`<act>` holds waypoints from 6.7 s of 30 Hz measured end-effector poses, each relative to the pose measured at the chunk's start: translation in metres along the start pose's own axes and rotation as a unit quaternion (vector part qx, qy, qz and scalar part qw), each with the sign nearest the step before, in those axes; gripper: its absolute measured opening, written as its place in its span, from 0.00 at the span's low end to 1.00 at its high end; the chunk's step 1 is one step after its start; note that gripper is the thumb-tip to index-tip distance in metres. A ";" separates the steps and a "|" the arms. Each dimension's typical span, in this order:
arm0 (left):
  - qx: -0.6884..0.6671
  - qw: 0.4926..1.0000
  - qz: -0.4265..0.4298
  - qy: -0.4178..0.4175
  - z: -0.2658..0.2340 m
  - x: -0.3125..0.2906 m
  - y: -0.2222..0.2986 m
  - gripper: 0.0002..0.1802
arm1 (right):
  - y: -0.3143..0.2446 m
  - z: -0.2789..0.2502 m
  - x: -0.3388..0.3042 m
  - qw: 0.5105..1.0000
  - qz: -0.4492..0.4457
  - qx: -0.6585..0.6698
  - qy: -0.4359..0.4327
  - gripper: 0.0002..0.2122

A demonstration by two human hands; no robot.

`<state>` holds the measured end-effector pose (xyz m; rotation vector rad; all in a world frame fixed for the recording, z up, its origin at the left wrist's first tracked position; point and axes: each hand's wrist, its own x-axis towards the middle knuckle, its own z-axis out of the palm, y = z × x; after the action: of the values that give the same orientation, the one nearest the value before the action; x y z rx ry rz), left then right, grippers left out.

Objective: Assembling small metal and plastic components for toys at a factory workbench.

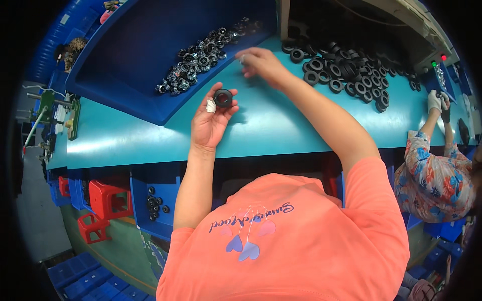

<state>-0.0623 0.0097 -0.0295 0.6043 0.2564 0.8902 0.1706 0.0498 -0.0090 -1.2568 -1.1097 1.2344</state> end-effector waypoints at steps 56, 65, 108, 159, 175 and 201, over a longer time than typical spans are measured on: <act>0.045 0.998 -0.009 0.040 0.002 -0.003 -0.009 0.21 | -0.005 0.004 -0.077 0.990 -0.015 0.107 -0.089 0.21; 0.051 0.998 -0.004 0.045 0.001 -0.003 -0.009 0.22 | -0.002 0.005 -0.077 0.990 -0.020 0.091 -0.102 0.22; 0.148 0.987 0.002 0.063 0.010 -0.005 -0.013 0.21 | 0.005 0.028 -0.090 0.971 -0.231 -0.054 -0.020 0.10; 0.348 0.926 0.091 0.114 0.027 -0.008 -0.019 0.18 | 0.012 0.032 -0.093 0.997 -0.047 0.024 -0.054 0.10; 0.427 0.885 0.079 0.167 0.024 -0.007 -0.020 0.15 | 0.016 0.032 -0.091 0.995 -0.057 -0.063 -0.050 0.10; 0.739 0.632 0.223 0.068 0.024 -0.004 -0.040 0.28 | 0.014 0.024 -0.077 0.995 0.059 0.028 -0.072 0.11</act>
<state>-0.0277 -0.0215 -0.0344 2.2323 1.0573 1.0662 0.1425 -0.0266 -0.0168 -1.2209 -1.1065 1.4549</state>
